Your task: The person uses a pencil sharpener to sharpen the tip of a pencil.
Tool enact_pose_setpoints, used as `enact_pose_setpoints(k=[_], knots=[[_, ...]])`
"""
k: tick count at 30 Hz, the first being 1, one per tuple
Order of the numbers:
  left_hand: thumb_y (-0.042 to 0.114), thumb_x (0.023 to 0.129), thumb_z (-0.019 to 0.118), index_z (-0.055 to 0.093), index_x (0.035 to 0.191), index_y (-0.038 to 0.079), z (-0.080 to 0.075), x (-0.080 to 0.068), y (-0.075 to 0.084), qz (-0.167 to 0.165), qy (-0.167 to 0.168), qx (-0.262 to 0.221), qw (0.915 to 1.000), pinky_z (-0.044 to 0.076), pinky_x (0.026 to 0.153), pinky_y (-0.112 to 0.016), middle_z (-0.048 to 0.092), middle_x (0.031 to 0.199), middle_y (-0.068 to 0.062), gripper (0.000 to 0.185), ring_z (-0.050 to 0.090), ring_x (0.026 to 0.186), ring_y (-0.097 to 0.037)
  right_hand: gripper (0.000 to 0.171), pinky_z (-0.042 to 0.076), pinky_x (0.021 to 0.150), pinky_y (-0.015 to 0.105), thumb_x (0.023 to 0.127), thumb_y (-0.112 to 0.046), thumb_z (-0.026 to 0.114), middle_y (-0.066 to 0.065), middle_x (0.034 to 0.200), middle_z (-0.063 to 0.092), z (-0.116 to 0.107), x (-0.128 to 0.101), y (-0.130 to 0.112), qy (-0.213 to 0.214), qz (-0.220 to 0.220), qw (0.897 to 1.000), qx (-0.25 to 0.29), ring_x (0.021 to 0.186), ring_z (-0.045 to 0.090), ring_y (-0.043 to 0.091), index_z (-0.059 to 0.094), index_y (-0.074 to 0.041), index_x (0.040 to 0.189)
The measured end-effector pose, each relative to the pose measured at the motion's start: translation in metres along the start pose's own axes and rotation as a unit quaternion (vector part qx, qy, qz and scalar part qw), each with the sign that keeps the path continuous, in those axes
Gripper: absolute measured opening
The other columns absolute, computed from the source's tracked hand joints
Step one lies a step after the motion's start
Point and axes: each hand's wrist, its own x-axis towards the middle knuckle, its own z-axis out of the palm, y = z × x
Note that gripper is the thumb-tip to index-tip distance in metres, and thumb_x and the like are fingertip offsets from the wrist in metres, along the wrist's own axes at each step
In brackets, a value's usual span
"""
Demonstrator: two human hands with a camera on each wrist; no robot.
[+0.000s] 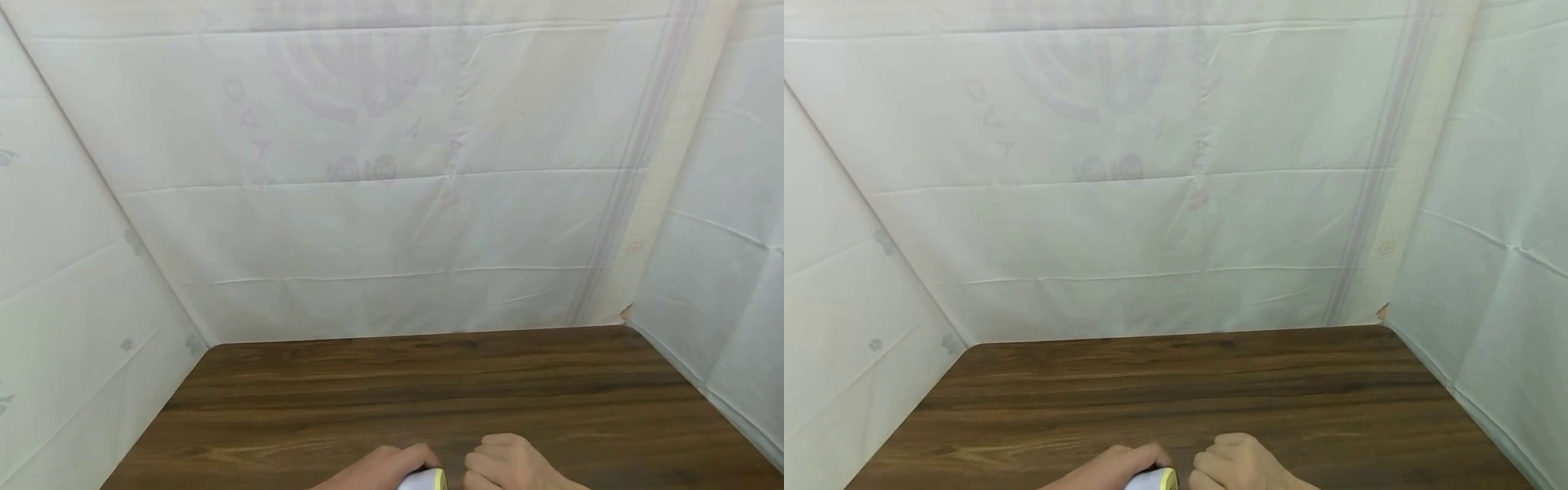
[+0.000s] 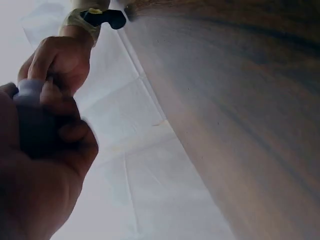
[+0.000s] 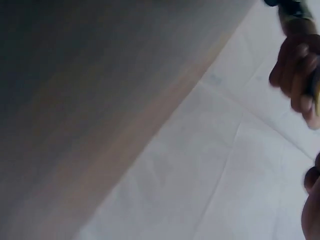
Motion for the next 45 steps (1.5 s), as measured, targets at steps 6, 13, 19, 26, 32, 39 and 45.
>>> enact_pose_setpoints(k=[6, 13, 19, 26, 32, 39, 45], knots=[[0.04, 0.103, 0.069, 0.056, 0.134, 0.013, 0.003, -0.007, 0.003, 0.046, 0.078, 0.142, 0.9857, 0.049, 0.084, -0.012, 0.068, 0.115, 0.004, 0.043, 0.061, 0.097, 0.002, 0.044, 0.02, 0.048, 0.004, 0.102, -0.008, 0.067, -0.014, 0.061, 0.034, -0.002, -0.01, -0.024, -0.072, 0.269, 0.945, 0.173, 0.062, 0.021, -0.017, 0.041, -0.019, 0.069], [0.045, 0.11, 0.054, 0.064, 0.127, 0.007, 0.008, -0.002, 0.005, 0.175, 0.164, 0.428, 0.8714, 0.042, 0.08, -0.015, 0.064, 0.106, 0.004, 0.042, 0.058, 0.092, -0.005, 0.046, 0.034, 0.045, 0.014, 0.11, -0.014, 0.051, -0.013, 0.06, 0.046, -0.02, -0.001, -0.026, -0.12, 0.575, 0.573, 0.571, 0.054, 0.043, -0.01, 0.043, 0.016, 0.076], [0.047, 0.108, 0.057, 0.063, 0.127, 0.007, 0.002, 0.0, 0.002, 0.198, 0.17, 0.417, 0.8706, 0.041, 0.081, -0.012, 0.064, 0.105, 0.005, 0.044, 0.058, 0.092, -0.004, 0.045, 0.038, 0.05, 0.015, 0.11, -0.018, 0.052, -0.015, 0.069, 0.052, -0.021, -0.001, -0.022, -0.134, 0.585, 0.545, 0.585, 0.057, 0.047, -0.007, 0.051, 0.019, 0.084], [0.048, 0.101, 0.072, 0.055, 0.134, 0.013, -0.003, -0.003, 0.004, 0.083, 0.157, 0.24, 0.9543, 0.043, 0.082, -0.007, 0.064, 0.113, 0.007, 0.051, 0.056, 0.092, 0.002, 0.011, 0.044, 0.058, 0.01, 0.105, -0.008, 0.064, -0.016, 0.085, 0.053, -0.02, -0.004, -0.015, -0.124, 0.407, 0.847, 0.318, 0.069, 0.046, -0.01, 0.066, -0.019, 0.104], [0.039, 0.105, 0.07, 0.055, 0.131, 0.017, -0.006, -0.003, 0.008, 0.012, 0.125, 0.088, 0.9881, 0.048, 0.071, -0.008, 0.067, 0.107, 0.006, 0.037, 0.057, 0.083, 0.007, 0.021, 0.02, 0.059, 0.007, 0.109, -0.018, 0.058, -0.009, 0.073, 0.04, -0.014, 0.006, 0.002, -0.018, 0.096, 0.995, -0.013, 0.064, 0.024, -0.005, 0.071, -0.011, 0.093], [0.021, 0.106, 0.068, 0.059, 0.122, 0.011, -0.008, 0.001, 0.002, 0.006, 0.06, -0.073, 0.9955, 0.054, 0.064, -0.015, 0.068, 0.096, 0.006, 0.021, 0.058, 0.078, 0.009, 0.027, 0.019, 0.06, 0.012, 0.108, -0.012, 0.057, -0.008, 0.069, 0.041, -0.011, 0.008, 0.012, 0.009, -0.009, 0.999, -0.041, 0.063, 0.028, -0.002, 0.068, -0.009, 0.084], [0.02, 0.101, 0.074, 0.059, 0.121, 0.012, -0.001, 0.0, -0.001, -0.03, 0.027, -0.11, 0.9931, 0.054, 0.071, -0.016, 0.068, 0.1, 0.009, 0.026, 0.057, 0.083, 0.008, 0.035, 0.015, 0.059, 0.006, 0.108, -0.01, 0.055, -0.011, 0.066, 0.036, -0.002, -0.003, 0.001, -0.012, 0.042, 0.998, 0.034, 0.061, 0.019, -0.005, 0.056, -0.016, 0.074]])
